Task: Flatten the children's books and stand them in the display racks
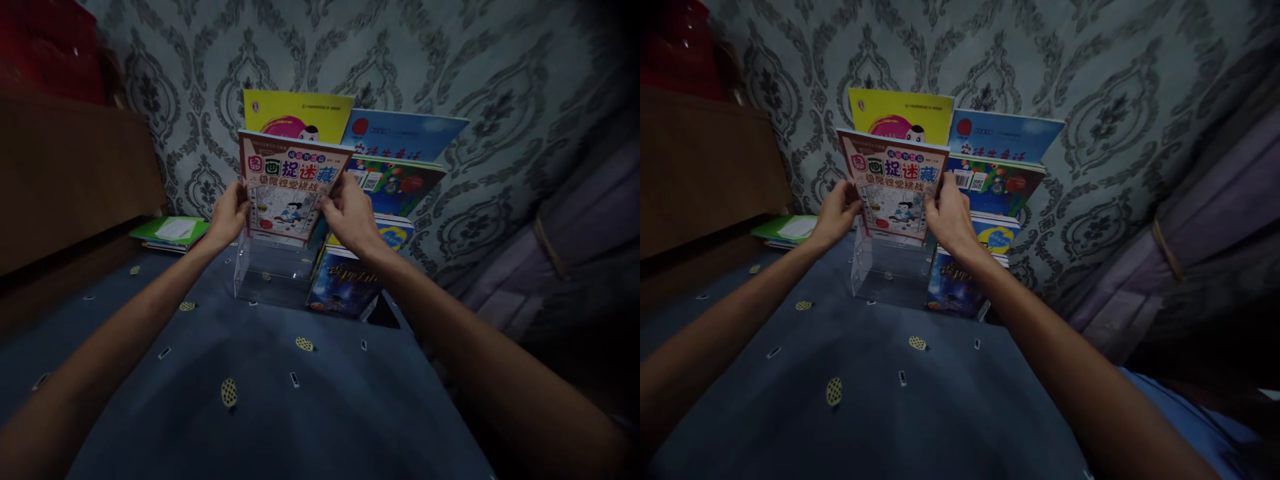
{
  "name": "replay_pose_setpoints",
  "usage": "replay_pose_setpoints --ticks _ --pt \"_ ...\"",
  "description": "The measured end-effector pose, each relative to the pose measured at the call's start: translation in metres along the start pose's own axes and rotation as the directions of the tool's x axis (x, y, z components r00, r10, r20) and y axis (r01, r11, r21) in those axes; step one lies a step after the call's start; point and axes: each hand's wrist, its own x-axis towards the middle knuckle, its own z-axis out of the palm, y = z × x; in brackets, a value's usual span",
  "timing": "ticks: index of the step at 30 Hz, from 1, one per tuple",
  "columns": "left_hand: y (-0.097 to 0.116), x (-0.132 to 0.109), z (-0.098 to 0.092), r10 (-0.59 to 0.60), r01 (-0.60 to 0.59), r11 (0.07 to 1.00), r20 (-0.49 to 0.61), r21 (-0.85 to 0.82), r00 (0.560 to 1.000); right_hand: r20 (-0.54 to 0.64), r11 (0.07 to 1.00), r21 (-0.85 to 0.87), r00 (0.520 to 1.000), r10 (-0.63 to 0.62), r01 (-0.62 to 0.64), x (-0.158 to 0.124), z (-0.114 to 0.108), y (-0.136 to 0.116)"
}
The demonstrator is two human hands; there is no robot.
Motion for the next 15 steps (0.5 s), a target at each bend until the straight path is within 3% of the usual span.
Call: replay_pose_setpoints --ticks 9,15 --pt "-0.002 -0.006 0.005 0.02 -0.017 0.998 -0.063 0.054 0.998 0.031 0.995 -0.099 0.999 0.024 -0.021 0.001 -0.001 -0.004" --pt "-0.004 -0.011 0.003 0.005 -0.001 0.995 -0.044 0.101 0.999 0.119 0.988 -0.152 0.992 0.051 -0.032 0.001 -0.006 -0.019"
